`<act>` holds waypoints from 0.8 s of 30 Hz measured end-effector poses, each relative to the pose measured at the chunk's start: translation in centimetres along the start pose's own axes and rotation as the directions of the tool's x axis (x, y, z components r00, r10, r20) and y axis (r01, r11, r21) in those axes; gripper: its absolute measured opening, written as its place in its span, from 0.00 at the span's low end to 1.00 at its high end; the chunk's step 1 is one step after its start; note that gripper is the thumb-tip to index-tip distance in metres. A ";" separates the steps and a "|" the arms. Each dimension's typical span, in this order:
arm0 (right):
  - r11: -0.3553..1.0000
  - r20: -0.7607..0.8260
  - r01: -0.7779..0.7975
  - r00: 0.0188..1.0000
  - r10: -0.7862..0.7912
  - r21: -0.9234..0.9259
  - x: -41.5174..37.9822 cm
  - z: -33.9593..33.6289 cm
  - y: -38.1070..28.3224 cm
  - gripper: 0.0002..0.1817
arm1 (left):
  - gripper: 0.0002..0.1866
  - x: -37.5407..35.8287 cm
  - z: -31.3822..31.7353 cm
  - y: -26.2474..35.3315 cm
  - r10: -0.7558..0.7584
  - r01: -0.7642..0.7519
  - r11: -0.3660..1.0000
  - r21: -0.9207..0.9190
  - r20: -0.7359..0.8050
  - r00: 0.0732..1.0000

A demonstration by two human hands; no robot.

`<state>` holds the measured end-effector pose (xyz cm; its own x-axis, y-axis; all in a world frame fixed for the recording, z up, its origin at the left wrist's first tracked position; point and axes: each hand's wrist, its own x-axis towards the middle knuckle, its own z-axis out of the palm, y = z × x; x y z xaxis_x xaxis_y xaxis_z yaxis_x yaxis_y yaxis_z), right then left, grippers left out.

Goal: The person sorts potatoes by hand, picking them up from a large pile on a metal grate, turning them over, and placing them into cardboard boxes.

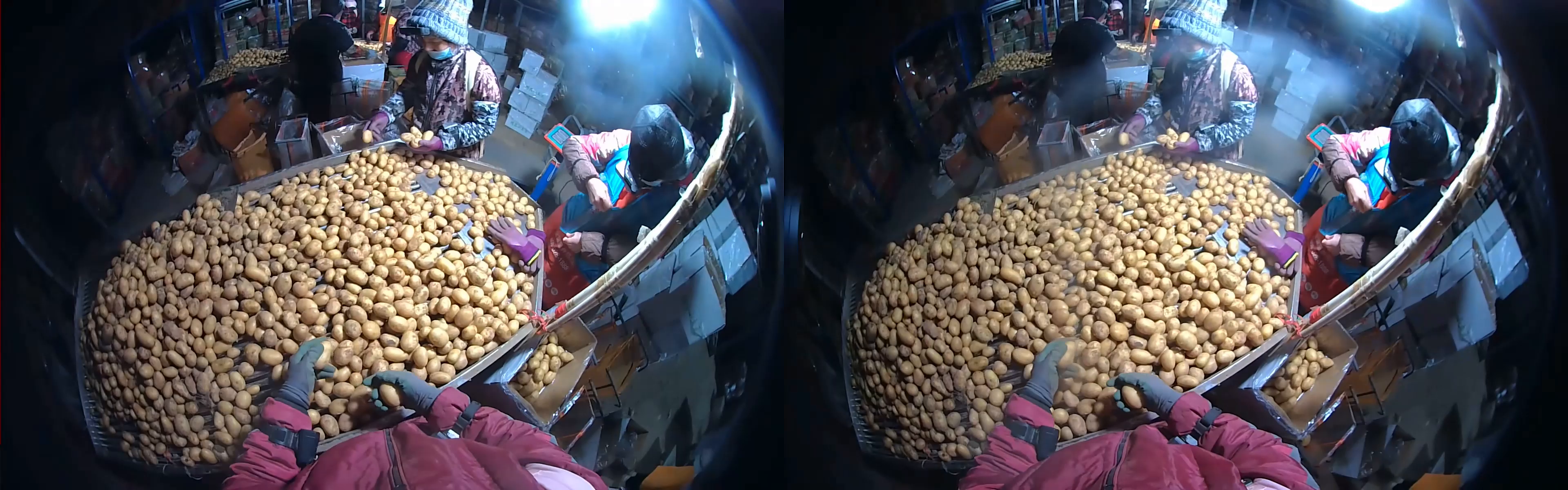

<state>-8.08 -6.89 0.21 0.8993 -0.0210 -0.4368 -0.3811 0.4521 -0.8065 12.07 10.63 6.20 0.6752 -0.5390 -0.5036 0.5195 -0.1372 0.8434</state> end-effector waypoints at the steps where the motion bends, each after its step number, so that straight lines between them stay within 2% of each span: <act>1: 0.995 0.017 -0.054 0.998 0.053 0.087 -0.2 -0.1 -0.5 0.16 | 0.19 0.1 0.8 0.2 0.002 -0.002 1.000 0.005 -0.003 1.000; 2: 0.994 0.021 -0.055 0.998 0.053 0.093 -0.6 -0.3 -0.8 0.16 | 0.20 0.0 1.5 0.1 0.027 -0.029 0.999 0.026 0.074 0.997; 3: 0.979 0.028 0.131 0.991 -0.128 -0.156 -1.2 -0.5 -1.2 0.15 | 0.22 -0.2 1.9 0.0 0.046 -0.054 0.997 0.047 0.151 0.987; 4: 0.869 0.078 0.304 0.952 -0.297 -0.390 -1.7 -0.6 -1.5 0.16 | 0.22 -0.1 2.3 0.0 -0.045 0.055 0.997 -0.057 0.158 0.986; 5: 0.872 0.079 0.304 0.952 -0.297 -0.384 -1.5 -1.1 -0.9 0.16 | 0.22 -0.1 2.8 -0.1 -0.050 0.058 0.997 -0.053 0.155 0.987; 6: 0.989 0.012 0.117 0.993 -0.117 -0.085 -1.0 -2.0 0.1 0.16 | 0.22 0.0 3.5 -0.3 -0.074 0.099 0.985 -0.139 0.177 0.981; 7: 0.970 0.006 -0.080 0.997 0.080 0.229 -1.0 -1.9 -0.5 0.16 | 0.22 -0.1 4.0 -0.2 -0.095 0.140 0.965 -0.223 0.201 0.975; 8: 0.960 0.025 -0.077 0.997 0.073 0.269 -2.2 -1.5 -1.9 0.17 | 0.22 0.3 3.8 -0.8 -0.138 0.198 0.948 -0.250 0.241 0.961; 9: 0.960 0.031 -0.078 0.997 0.072 0.271 -2.1 -1.9 -1.7 0.17 | 0.22 0.4 4.0 -1.1 -0.137 0.196 0.949 -0.248 0.235 0.962; 11: 0.887 0.086 -0.132 0.991 0.105 0.443 -1.7 -2.8 -0.9 0.16 | 0.20 0.3 5.0 -0.9 -0.177 0.221 0.949 -0.224 0.201 0.963; 15: 0.922 0.115 -0.081 0.993 0.040 0.378 -1.4 -4.3 -0.2 0.15 | 0.19 0.4 5.7 -1.7 -0.102 0.121 0.987 -0.107 0.167 0.981; 17: 0.976 0.081 -0.042 0.996 0.025 0.214 -1.6 -4.7 -0.3 0.16 | 0.20 0.2 6.1 -1.6 -0.054 0.066 0.996 -0.054 0.201 0.978; 18: 0.975 0.084 -0.046 0.996 0.028 0.215 -1.8 -4.9 -0.4 0.16 | 0.20 0.2 6.1 -1.5 -0.056 0.068 0.996 -0.054 0.197 0.979; 20: 0.979 0.086 0.147 0.987 -0.136 -0.141 -2.6 -4.8 -1.3 0.19 | 0.21 -0.2 6.4 -0.4 -0.139 0.137 0.990 0.026 0.263 0.955; 24: 0.996 0.088 0.064 0.994 -0.058 -0.069 -3.6 -4.6 -3.4 0.21 | 0.19 -0.4 7.1 0.2 -0.217 0.211 0.976 0.049 0.195 0.957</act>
<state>-11.04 -12.46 2.67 0.9354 0.0315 -0.3523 -0.3363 0.3874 -0.8584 8.17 4.91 7.89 0.4312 -0.6475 -0.6283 0.6240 -0.2890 0.7260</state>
